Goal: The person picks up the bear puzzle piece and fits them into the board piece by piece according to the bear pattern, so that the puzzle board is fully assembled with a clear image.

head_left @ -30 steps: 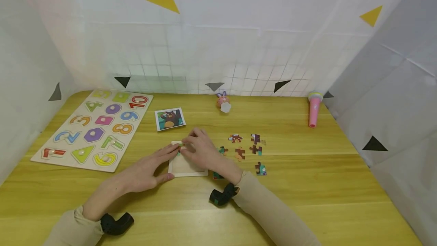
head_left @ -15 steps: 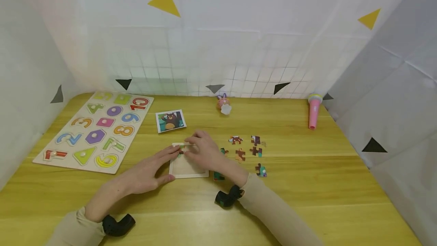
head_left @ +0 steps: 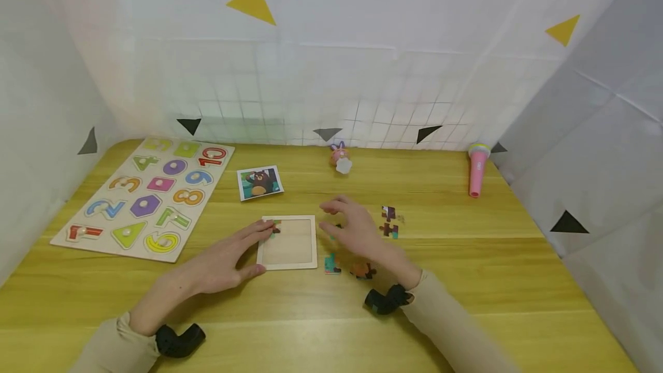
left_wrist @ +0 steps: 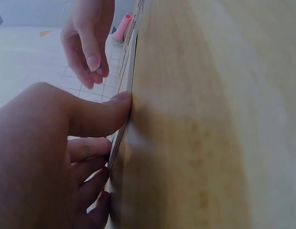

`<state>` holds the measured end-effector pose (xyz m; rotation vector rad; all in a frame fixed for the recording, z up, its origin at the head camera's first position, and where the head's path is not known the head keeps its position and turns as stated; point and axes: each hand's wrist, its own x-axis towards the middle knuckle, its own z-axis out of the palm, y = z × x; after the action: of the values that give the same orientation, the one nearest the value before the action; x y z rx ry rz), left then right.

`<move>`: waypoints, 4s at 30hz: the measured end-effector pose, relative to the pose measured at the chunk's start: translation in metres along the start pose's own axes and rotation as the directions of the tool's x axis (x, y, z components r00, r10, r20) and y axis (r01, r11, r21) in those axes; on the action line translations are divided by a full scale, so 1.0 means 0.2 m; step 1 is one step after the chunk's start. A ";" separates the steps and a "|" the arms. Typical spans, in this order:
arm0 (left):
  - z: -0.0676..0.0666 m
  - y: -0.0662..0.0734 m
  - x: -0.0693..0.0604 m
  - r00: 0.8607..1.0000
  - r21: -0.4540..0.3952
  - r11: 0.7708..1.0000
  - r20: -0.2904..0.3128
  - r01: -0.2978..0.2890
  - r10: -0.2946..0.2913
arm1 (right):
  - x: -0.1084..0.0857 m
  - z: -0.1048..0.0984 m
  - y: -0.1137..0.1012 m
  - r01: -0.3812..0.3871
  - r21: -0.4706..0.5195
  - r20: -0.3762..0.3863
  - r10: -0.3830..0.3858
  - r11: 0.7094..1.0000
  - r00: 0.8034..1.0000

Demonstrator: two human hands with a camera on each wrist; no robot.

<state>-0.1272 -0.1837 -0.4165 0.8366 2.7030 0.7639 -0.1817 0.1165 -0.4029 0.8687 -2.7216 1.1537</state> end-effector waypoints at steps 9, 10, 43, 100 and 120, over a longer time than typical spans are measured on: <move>0.00 0.00 0.00 1.000 0.026 1.000 -0.007 -0.008 0.008 | -0.08 -0.15 0.14 -0.040 0.009 -0.008 0.040 0.999 0.999; 0.00 0.00 0.00 1.000 0.026 1.000 -0.007 -0.009 0.009 | -0.09 -0.17 0.16 -0.042 -0.001 -0.016 0.042 0.999 0.999; 0.00 0.01 0.00 1.000 0.025 1.000 -0.001 -0.003 0.003 | -0.10 -0.24 0.39 -0.084 -0.164 -0.002 0.084 0.983 0.996; 0.00 0.01 -0.01 1.000 0.009 1.000 -0.007 0.003 -0.003 | -0.10 -0.23 0.36 -0.036 -0.221 -0.060 0.023 0.975 0.998; 0.00 0.02 -0.01 1.000 0.003 1.000 -0.008 0.016 -0.016 | -0.06 -0.19 0.21 0.068 -0.161 -0.059 -0.078 0.985 0.995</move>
<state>-0.1247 -0.1818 -0.4152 0.8136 2.7149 0.7609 -0.1981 0.1710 -0.4061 0.8845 -2.6613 0.9199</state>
